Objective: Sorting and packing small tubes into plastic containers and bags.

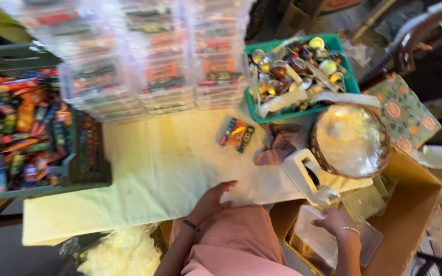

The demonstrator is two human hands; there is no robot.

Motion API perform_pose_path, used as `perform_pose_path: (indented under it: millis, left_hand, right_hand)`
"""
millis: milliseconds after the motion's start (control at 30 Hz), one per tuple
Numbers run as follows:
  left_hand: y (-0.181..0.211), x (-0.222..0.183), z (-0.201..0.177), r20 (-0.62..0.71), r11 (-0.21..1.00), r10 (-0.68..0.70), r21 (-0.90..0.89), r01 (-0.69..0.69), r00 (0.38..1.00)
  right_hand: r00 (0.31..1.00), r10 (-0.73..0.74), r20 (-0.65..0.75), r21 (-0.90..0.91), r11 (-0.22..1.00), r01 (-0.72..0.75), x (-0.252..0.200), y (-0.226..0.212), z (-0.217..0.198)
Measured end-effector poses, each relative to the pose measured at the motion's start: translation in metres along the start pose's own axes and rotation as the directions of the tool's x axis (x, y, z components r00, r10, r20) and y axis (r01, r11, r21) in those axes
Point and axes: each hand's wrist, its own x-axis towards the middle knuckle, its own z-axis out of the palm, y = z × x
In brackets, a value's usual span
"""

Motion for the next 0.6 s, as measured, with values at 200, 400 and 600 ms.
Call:
perform_pose_path:
  millis: [200, 400, 600]
  left_hand:
    - [0.051, -0.006, -0.012, 0.257, 0.733, 0.093, -0.672, 0.109, 0.962]
    - [-0.007, -0.004, 0.016, -0.149, 0.334, -0.174, -0.939, -0.084, 0.973]
    - [-0.002, -0.007, -0.028, -0.313, 0.508, -0.587, -0.86, 0.039, 0.747]
  right_hand:
    - [0.817, -0.549, -0.176, 0.746, 0.468, 0.474, -0.053, -0.147, -0.057]
    - [0.53, -0.623, -0.575, 0.348, 0.399, 0.848, 0.031, -0.269, 0.004]
    - [0.003, -0.92, -0.393, 0.009, 0.0, 1.0, -0.057, -0.31, -0.033]
